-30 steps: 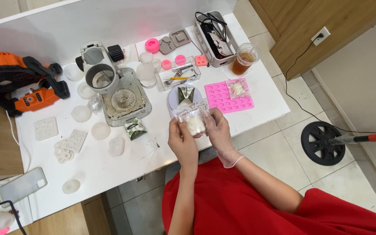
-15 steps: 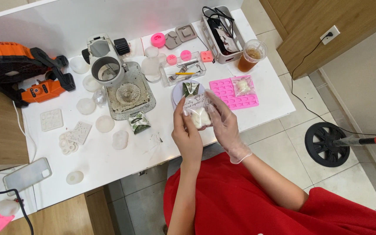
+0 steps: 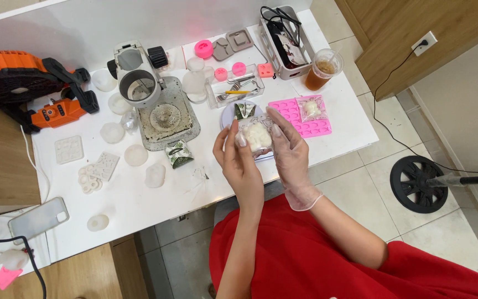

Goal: Assembling a small decorative paper box and placing a wax melt inside for final packaging.

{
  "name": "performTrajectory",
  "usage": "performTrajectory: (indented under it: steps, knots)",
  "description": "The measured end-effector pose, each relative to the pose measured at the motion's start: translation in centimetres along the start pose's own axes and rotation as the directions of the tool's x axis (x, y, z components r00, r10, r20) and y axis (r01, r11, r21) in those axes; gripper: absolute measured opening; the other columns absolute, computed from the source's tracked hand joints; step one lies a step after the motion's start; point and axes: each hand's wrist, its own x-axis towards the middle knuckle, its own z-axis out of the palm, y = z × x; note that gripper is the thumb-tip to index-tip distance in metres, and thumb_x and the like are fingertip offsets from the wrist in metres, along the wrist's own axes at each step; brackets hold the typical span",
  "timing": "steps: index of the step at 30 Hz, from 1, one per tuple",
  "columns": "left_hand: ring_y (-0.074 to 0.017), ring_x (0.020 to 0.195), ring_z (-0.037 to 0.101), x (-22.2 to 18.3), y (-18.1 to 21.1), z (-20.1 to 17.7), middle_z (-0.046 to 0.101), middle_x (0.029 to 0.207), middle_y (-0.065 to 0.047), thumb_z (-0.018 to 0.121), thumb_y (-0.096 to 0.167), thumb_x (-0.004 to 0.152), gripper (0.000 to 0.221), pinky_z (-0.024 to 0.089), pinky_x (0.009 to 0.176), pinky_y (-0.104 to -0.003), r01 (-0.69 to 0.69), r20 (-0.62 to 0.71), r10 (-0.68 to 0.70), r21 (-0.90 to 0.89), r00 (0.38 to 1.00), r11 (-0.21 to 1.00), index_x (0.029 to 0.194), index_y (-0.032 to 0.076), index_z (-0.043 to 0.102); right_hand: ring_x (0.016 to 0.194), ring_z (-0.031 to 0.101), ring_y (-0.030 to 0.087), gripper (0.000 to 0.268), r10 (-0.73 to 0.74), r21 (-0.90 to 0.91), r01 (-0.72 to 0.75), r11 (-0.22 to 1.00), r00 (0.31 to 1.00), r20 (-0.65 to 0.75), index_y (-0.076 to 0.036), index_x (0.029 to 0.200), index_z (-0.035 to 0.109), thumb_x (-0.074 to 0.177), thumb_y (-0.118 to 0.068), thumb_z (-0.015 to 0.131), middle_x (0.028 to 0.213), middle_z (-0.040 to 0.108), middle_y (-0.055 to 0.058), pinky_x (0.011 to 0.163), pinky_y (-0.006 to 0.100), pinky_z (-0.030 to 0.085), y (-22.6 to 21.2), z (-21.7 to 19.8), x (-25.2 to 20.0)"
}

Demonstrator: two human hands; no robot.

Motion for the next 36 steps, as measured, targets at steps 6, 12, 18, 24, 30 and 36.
performTrajectory:
  steps: [6, 12, 18, 24, 30, 36]
  knots:
    - [-0.0317, 0.147, 0.034, 0.4, 0.8, -0.4, 0.034, 0.159, -0.017, 0.041, 0.013, 0.109, 0.046, 0.033, 0.12, -0.045, 0.084, 0.121, -0.063, -0.18, 0.991, 0.98, 0.154, 0.004, 0.039, 0.144, 0.042, 0.034, 0.05, 0.062, 0.148, -0.065, 0.987, 0.998, 0.028, 0.002, 0.147, 0.048, 0.104, -0.023, 0.055, 0.155, 0.047, 0.023, 0.117, 0.044, 0.041, -0.6, 0.5, 0.1]
    - [-0.035, 0.143, 0.041, 0.4, 1.8, -0.2, 0.042, 0.153, -0.022, 0.052, 0.009, 0.104, 0.049, 0.037, 0.117, -0.047, 0.077, 0.146, -0.047, -0.207, 0.988, 0.975, 0.151, 0.002, 0.042, 0.146, 0.034, 0.047, 0.06, 0.096, 0.083, -0.102, 0.991, 0.993, 0.069, 0.003, 0.15, 0.044, 0.103, -0.033, 0.053, 0.157, 0.039, 0.028, 0.118, 0.055, 0.035, -1.8, 0.2, 0.5]
    - [-0.0323, 0.137, 0.05, 1.4, 2.5, -1.0, 0.052, 0.148, -0.023, 0.051, 0.005, 0.104, 0.046, 0.043, 0.113, -0.044, 0.055, 0.17, -0.029, -0.149, 0.985, 0.987, 0.149, 0.005, 0.044, 0.139, 0.05, 0.036, 0.044, 0.032, -0.168, -0.023, 0.985, 0.998, 0.049, -0.002, 0.137, 0.06, 0.096, -0.018, 0.068, 0.142, 0.058, 0.02, 0.114, 0.047, 0.041, -4.6, -0.1, 1.6]
    - [-0.0279, 0.133, 0.055, 1.3, 2.1, -0.4, 0.063, 0.137, -0.022, 0.052, 0.005, 0.104, 0.032, 0.047, 0.109, -0.04, 0.058, 0.15, -0.047, -0.071, 0.988, 0.996, 0.135, 0.001, 0.059, 0.108, 0.067, 0.015, 0.032, 0.074, -0.144, -0.079, 0.986, 0.996, -0.044, -0.005, 0.122, 0.072, 0.091, -0.011, 0.075, 0.12, 0.073, 0.012, 0.091, 0.029, 0.056, -3.9, 0.3, 1.8]
    - [-0.0241, 0.124, 0.062, 1.6, 1.5, -0.8, 0.071, 0.126, -0.018, 0.06, 0.005, 0.099, 0.026, 0.052, 0.104, -0.038, 0.085, 0.12, -0.081, -0.037, 0.99, 0.996, 0.124, 0.002, 0.069, 0.114, 0.066, 0.016, 0.027, 0.146, -0.118, -0.161, 0.98, 0.981, -0.131, -0.005, 0.117, 0.075, 0.091, -0.013, 0.075, 0.121, 0.074, 0.015, 0.093, 0.027, 0.057, -3.9, 0.0, 1.8]
    - [-0.023, 0.13, 0.056, 1.8, 2.2, -0.7, 0.068, 0.131, -0.019, 0.059, 0.013, 0.101, 0.031, 0.047, 0.11, -0.039, 0.253, 0.053, -0.248, -0.105, 0.967, 0.962, 0.13, 0.004, 0.067, 0.117, 0.07, 0.026, 0.034, 0.322, 0.066, -0.317, 0.946, 0.943, -0.086, -0.005, 0.123, 0.071, 0.091, -0.013, 0.074, 0.126, 0.071, 0.018, 0.099, 0.036, 0.058, -1.8, -1.2, 3.1]
